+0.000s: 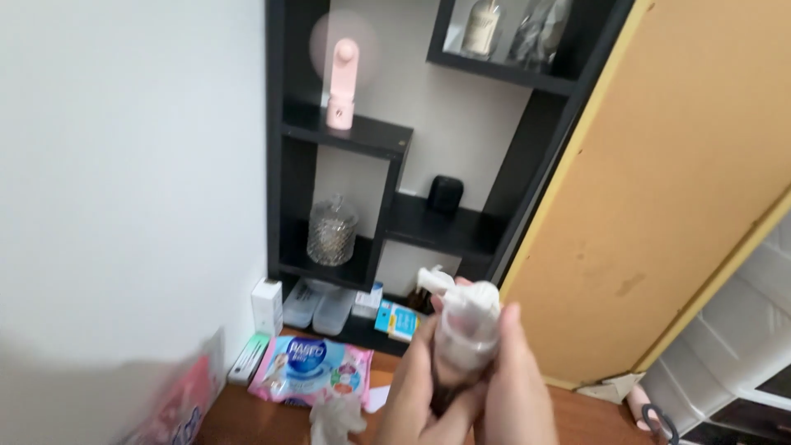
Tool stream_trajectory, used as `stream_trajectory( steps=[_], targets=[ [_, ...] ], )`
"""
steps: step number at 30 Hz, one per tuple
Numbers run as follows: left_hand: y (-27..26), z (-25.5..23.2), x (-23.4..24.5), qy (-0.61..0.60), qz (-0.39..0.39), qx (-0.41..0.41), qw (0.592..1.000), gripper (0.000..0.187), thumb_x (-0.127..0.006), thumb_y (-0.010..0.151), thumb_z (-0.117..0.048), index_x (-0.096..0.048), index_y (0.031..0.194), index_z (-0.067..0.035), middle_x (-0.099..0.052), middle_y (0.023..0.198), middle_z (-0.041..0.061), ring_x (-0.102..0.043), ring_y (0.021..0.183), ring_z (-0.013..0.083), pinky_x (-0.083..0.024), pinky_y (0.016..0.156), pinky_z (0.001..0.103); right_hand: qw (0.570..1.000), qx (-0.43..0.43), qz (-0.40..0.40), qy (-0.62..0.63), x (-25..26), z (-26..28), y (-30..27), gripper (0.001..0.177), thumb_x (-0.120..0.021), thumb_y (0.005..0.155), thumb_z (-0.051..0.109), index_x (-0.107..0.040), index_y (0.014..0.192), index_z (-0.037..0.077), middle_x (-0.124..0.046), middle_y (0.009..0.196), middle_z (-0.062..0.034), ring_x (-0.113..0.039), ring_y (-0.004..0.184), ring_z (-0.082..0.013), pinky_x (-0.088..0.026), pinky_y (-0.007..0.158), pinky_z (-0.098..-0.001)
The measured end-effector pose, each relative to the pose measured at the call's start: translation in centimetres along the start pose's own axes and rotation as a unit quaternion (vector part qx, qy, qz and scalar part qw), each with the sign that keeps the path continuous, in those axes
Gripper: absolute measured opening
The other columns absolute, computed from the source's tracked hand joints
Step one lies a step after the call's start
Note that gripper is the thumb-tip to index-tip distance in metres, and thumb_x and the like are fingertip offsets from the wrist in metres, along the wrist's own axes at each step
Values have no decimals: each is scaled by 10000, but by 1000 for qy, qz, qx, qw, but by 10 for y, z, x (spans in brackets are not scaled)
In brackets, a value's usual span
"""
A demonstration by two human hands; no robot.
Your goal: Cleaning dust off various items and black wall shelves using a wet wipe.
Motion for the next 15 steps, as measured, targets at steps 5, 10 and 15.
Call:
stream_trajectory(
  steps=[5,10,15],
  targets=[
    [4,-15,-3,-78,-32,-53,995,684,-671,876,-139,-303,1435,2,-587,1351,202,-614,1260,247,-479,1048,342,991,-119,-15,65,-20,21,-6,625,-319,1025,445,-587,1455,80,-723,1238,-145,-687,1085,-242,-512,964,-399],
    [6,-30,-3,65,-236,-38,969,597,-780,859,-296,-429,1245,-7,-578,1192,151,-609,1085,214,-518,911,356,994,-81,7,-75,9,-73,-34,621,-234,1019,457,-525,1466,138,-710,1232,-135,-750,1097,-208,-541,963,-318],
    [0,-26,6,137,-247,8,959,405,-619,967,-419,-575,1134,-53,-486,1194,134,-583,1030,265,-482,924,391,921,-385,-27,-58,28,-78,-28,733,-125,1070,506,-572,1429,49,-740,1249,-263,-701,1067,-343,-544,924,-462]
  ],
)
Point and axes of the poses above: each hand's wrist, its own y-axis towards the middle knuckle, its own x-axis out of the back of the hand, z = x × y, the point moved 2 cm from there along y, towards the middle knuckle
